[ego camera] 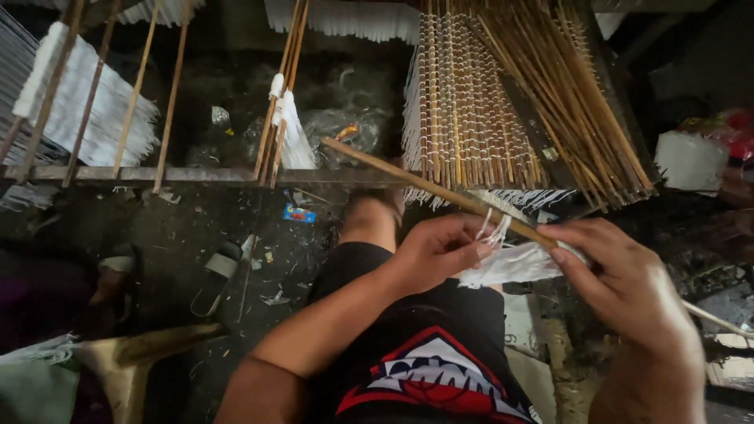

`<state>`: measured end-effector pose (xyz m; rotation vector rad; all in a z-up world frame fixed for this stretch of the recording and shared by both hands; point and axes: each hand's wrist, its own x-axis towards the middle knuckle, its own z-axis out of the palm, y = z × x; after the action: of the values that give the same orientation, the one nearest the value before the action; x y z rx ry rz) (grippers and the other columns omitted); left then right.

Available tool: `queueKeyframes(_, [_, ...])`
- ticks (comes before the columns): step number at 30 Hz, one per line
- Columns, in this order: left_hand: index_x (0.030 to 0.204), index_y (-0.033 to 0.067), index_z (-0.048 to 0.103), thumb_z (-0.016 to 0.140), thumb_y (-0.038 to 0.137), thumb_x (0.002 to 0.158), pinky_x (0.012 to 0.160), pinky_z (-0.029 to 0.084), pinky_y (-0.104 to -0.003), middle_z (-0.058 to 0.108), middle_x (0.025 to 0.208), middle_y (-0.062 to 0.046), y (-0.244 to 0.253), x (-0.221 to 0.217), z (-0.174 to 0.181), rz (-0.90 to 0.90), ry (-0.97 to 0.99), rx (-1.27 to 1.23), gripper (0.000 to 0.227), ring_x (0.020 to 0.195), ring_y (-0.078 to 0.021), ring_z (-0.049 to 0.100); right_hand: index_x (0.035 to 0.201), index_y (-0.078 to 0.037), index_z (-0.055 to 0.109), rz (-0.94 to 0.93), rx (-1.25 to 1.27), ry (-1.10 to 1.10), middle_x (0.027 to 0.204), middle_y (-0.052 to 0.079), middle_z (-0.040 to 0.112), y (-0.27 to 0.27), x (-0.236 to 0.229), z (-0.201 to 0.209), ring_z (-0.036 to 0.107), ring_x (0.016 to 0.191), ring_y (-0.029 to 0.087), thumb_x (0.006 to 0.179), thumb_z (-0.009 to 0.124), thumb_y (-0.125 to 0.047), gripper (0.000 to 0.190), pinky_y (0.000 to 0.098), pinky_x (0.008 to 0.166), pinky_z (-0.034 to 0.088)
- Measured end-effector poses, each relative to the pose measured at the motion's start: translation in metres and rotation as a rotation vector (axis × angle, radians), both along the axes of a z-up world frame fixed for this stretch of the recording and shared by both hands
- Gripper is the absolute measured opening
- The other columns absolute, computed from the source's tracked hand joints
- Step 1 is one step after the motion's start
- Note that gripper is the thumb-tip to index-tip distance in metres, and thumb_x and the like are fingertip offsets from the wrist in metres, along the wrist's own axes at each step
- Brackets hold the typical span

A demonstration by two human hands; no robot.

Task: Wrapping and tying white string onto wooden sticks to create a woven product.

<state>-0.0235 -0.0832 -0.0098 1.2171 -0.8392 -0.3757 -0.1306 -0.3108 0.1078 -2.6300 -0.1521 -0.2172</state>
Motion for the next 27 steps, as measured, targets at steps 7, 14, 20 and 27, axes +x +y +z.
queueKeyframes(7, [0.12,0.0056,0.065,0.062,0.024,0.105,0.087,0.063,-0.032,0.07,0.107,-0.006,-0.009,-0.001,-0.02,-0.128,0.198,-0.11,0.024,0.098,-0.0148,0.071,0.142,-0.018,0.063,0.082,0.03,0.073,0.107,0.003,0.064,0.01,0.011,-0.01,0.064,0.097,0.017,0.098,0.058,-0.019,0.044,0.033,0.085,0.048])
queueKeyframes(14, [0.11,0.0108,0.072,0.06,0.031,0.103,0.07,0.049,-0.028,0.067,0.097,0.001,-0.005,-0.007,0.009,-0.009,-0.097,0.168,0.024,0.088,-0.0111,0.066,0.125,-0.024,0.075,0.033,0.122,0.183,0.097,-0.001,0.068,0.029,0.031,-0.025,0.066,0.094,0.013,0.089,0.073,-0.028,0.036,0.0306,0.078,0.05])
queueKeyframes(20, [0.118,0.0052,0.075,0.066,0.023,0.1,0.061,0.056,-0.026,0.063,0.073,-0.001,0.011,0.004,-0.007,0.042,0.214,0.134,0.027,0.067,-0.0084,0.059,0.089,-0.011,0.072,0.127,0.091,0.03,0.086,-0.002,0.062,0.015,0.03,-0.03,0.059,0.076,0.011,0.09,0.074,-0.014,0.004,0.0271,0.069,0.043])
queueKeyframes(27, [0.117,0.0255,0.071,0.057,0.022,0.106,0.059,0.053,-0.02,0.071,0.087,0.003,0.043,0.026,0.054,0.157,-0.127,0.324,0.018,0.073,-0.0082,0.061,0.095,-0.009,0.073,0.244,-0.044,-0.101,0.085,0.001,0.064,0.013,0.051,-0.009,0.059,0.07,0.011,0.096,0.07,-0.017,0.009,0.0263,0.056,0.049])
